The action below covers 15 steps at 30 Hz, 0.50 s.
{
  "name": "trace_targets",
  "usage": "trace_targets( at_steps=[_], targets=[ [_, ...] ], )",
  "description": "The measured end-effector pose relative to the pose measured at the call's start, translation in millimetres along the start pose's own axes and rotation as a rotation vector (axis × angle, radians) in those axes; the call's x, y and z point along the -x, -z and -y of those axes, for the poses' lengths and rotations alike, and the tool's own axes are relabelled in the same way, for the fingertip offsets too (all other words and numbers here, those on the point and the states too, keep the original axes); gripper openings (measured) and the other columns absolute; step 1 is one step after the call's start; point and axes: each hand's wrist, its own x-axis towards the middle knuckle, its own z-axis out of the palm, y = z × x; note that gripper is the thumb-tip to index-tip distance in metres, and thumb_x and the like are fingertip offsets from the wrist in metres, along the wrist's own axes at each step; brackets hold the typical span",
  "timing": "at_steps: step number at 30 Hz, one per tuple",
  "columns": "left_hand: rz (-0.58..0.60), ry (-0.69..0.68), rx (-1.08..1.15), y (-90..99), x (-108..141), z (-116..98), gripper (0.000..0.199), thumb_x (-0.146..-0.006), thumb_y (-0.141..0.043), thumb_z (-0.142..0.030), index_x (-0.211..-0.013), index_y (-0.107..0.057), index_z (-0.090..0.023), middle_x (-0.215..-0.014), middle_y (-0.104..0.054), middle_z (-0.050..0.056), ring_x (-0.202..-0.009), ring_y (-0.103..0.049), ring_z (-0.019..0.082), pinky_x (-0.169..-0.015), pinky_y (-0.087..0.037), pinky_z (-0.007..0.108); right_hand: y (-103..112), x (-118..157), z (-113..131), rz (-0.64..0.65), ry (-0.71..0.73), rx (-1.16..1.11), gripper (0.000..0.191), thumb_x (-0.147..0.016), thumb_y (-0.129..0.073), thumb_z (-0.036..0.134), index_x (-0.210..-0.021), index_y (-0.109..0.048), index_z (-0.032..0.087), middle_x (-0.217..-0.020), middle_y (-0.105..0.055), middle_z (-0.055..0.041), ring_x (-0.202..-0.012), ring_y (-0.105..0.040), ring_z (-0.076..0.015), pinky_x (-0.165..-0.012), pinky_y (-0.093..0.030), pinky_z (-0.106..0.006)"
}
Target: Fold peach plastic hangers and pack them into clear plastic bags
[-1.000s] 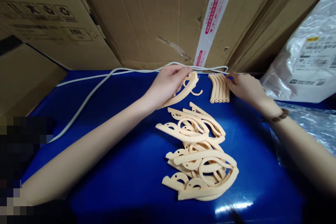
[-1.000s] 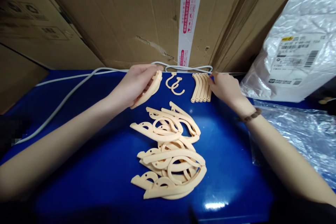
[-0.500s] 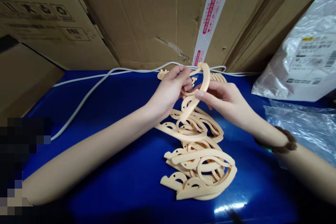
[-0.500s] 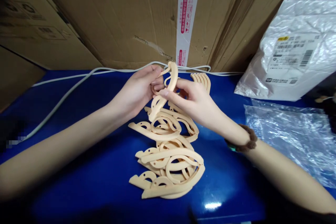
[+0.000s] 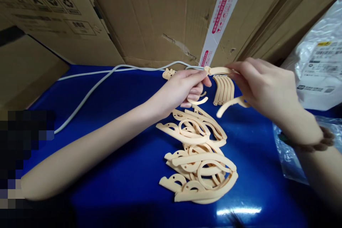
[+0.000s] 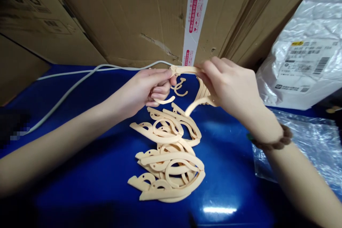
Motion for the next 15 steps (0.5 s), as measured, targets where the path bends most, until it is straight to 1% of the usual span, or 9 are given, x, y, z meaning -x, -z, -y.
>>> trace_targets(
  at_steps=[1,3,6,8,11,13,15],
  targets=[
    [0.006,0.016,-0.003,1.2,0,1,0.039,-0.11,-0.044,-0.028,-0.074,-0.053,-0.018,-0.054,-0.026,-0.009,-0.042,-0.021,0.003,-0.039,-0.013,0.016,-2,1,1,0.017,0.027,0.086,0.044,-0.111,-0.033,0.038,-0.118,-0.07,0.015,-0.101,-0.075,-0.0145,-0.091,-0.068,-0.0244,-0.067,-0.042,-0.035],
    [0.018,0.034,-0.011,3.8,-1,2,0.039,-0.109,-0.046,-0.03,-0.073,-0.053,-0.018,-0.054,-0.027,-0.008,-0.041,-0.021,0.003,-0.037,-0.012,0.015,-6,2,5,0.049,0.048,0.163,0.046,-0.111,-0.029,0.038,-0.117,-0.069,0.015,-0.098,-0.074,-0.0142,-0.09,-0.068,-0.0252,-0.065,-0.04,-0.036],
    [0.042,0.008,-0.006,7.4,-2,3,0.038,-0.106,-0.05,-0.033,-0.072,-0.055,-0.018,-0.055,-0.032,-0.006,-0.042,-0.03,0.004,-0.035,-0.015,0.015,-11,2,12,0.077,0.075,0.178,0.045,-0.111,-0.029,0.037,-0.117,-0.068,0.017,-0.094,-0.074,-0.0124,-0.088,-0.067,-0.0255,-0.065,-0.041,-0.036],
    [0.05,-0.013,-0.016,8.7,-2,3,0.036,-0.104,-0.051,-0.032,-0.072,-0.056,-0.018,-0.055,-0.035,-0.005,-0.043,-0.035,0.006,-0.035,-0.018,0.016,-13,1,15,0.073,0.078,0.197,0.045,-0.111,-0.027,0.036,-0.117,-0.068,0.018,-0.093,-0.073,-0.0121,-0.088,-0.067,-0.0253,-0.066,-0.04,-0.036],
    [0.05,-0.055,-0.112,8.7,0,3,0.035,-0.103,-0.05,-0.033,-0.071,-0.056,-0.019,-0.054,-0.039,-0.004,-0.044,-0.034,0.008,-0.037,-0.022,0.02,-13,0,18,0.044,0.061,0.244,0.047,-0.111,-0.024,0.033,-0.115,-0.069,0.017,-0.099,-0.073,-0.0145,-0.091,-0.066,-0.026,-0.066,-0.039,-0.037],
    [0.015,-0.179,-0.279,8.3,2,4,0.038,-0.103,-0.05,-0.033,-0.068,-0.053,-0.019,-0.056,-0.041,-0.004,-0.047,-0.035,0.008,-0.044,-0.026,0.022,-13,-1,19,0.045,0.048,0.267,0.047,-0.111,-0.024,0.032,-0.111,-0.069,0.018,-0.098,-0.073,-0.0146,-0.091,-0.066,-0.0263,-0.065,-0.037,-0.036],
    [-0.055,-0.359,-0.51,8.3,3,7,0.039,-0.102,-0.051,-0.029,-0.065,-0.049,-0.019,-0.059,-0.044,-0.003,-0.054,-0.038,0.01,-0.054,-0.03,0.024,-13,-1,21,0.071,0.021,0.253,0.046,-0.11,-0.024,0.03,-0.106,-0.068,0.02,-0.09,-0.073,-0.0127,-0.085,-0.065,-0.0252,-0.063,-0.034,-0.035]
  ],
)
